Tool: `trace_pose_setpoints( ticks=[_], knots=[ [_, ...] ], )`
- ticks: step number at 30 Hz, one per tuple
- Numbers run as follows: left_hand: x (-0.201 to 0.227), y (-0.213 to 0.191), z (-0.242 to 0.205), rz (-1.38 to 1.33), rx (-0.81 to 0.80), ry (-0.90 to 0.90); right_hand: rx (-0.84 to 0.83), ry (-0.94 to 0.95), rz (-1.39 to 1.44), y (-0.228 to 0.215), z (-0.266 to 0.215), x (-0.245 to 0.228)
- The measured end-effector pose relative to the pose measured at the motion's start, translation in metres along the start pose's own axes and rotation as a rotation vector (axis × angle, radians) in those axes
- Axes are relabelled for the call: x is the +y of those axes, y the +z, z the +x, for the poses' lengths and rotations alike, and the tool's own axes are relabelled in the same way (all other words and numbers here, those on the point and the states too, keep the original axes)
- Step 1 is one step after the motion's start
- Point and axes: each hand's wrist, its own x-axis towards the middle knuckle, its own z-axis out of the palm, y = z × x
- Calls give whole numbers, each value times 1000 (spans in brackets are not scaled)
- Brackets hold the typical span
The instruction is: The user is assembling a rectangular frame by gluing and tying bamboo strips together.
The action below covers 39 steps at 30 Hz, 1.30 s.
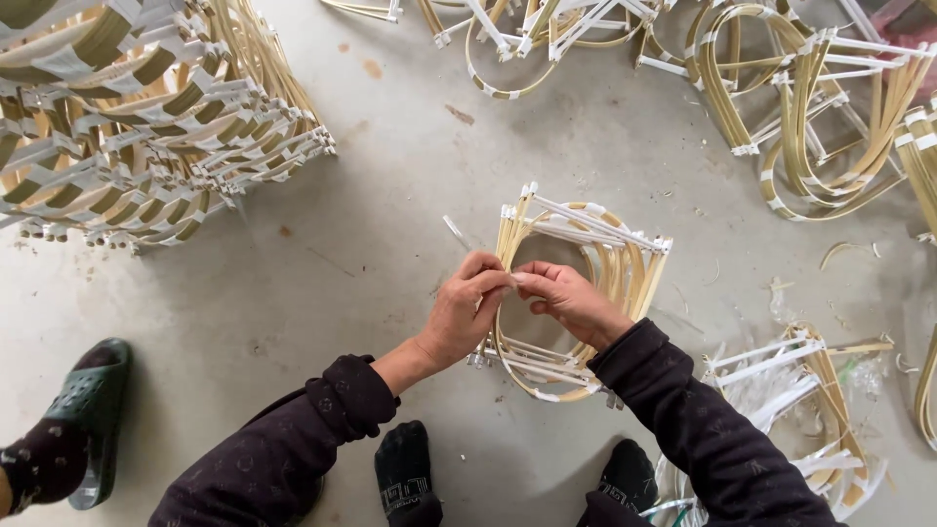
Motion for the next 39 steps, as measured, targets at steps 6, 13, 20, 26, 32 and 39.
trace_pose_setpoints(
  ticks=[6,13,20,26,32,39],
  knots=[
    [-1,0,-2,-41,-10,-29,43,-194,43,-3,2,3],
    [-1,-3,9,-126,36,-101,20,-264,-317,18,-29,-36],
    [0,-2,19,-68,-12,-139,2,-295,-323,9,-19,-20],
    [8,-6,25,7,-80,-47,40,-263,-233,7,-38,-37],
    [9,-6,32,88,-133,17,124,-368,-151,3,-30,-21],
    [-10,-1,40,246,-290,90,193,-466,-59,1,-21,1]
  ],
)
